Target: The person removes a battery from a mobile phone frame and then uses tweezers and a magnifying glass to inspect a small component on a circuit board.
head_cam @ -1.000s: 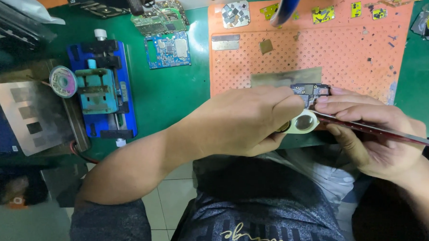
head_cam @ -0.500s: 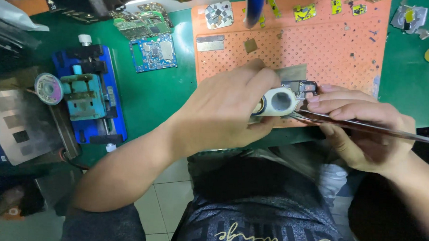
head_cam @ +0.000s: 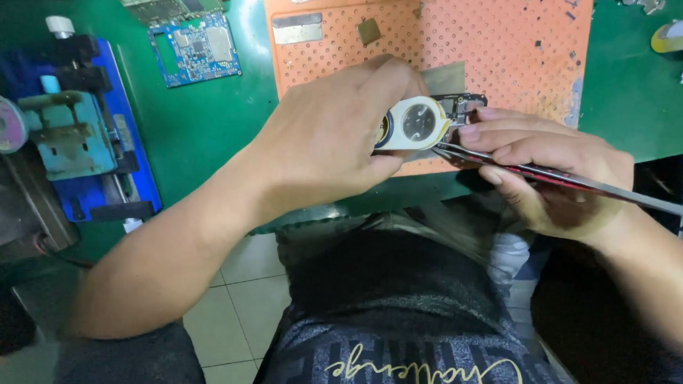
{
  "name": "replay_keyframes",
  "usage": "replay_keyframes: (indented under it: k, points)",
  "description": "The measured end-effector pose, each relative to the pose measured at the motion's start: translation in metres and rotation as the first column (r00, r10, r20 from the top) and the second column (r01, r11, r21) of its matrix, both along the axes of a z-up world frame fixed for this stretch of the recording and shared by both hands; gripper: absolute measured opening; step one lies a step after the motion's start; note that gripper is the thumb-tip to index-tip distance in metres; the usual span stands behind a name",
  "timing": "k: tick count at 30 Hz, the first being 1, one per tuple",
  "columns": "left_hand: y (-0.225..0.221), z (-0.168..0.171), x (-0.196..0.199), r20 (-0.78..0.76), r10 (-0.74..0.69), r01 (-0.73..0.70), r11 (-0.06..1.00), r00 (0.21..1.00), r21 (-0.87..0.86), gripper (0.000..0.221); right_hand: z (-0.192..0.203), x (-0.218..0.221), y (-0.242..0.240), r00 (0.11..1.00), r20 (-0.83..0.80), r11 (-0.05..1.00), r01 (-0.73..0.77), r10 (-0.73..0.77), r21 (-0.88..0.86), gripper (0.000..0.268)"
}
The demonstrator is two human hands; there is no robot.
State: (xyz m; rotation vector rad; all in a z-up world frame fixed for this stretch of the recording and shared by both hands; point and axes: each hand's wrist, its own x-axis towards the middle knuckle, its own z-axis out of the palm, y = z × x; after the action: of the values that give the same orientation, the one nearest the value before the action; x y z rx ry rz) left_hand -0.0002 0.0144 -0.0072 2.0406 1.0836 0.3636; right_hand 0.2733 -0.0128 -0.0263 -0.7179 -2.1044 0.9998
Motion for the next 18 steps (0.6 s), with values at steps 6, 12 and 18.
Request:
replay_keyframes:
  k: [6, 12, 18]
  points:
    - [-0.0030, -0.0080, -0.0018, 0.051, -0.001, -0.004, 0.994, 0.999, 0.112, 0.038, 0.0025, -0.0024, -0.0021, 0.995, 0.100, 0.999, -0.023, 0.019, 0.038, 0.010]
    - [-0.0036, -0.0090, -0.0030, 0.054, -0.008, 0.000, 0.989, 0.998, 0.151, 0.041, 0.0025, -0.0033, -0.0029, 0.993, 0.114, 0.998, -0.025, 0.018, 0.065, 0.013]
    - [-0.0028, -0.0085, -0.0028, 0.043, -0.010, 0.004, 0.990, 0.999, 0.140, 0.040, 0.0027, -0.0042, -0.0030, 0.994, 0.112, 0.999, -0.018, 0.014, 0.041, 0.011]
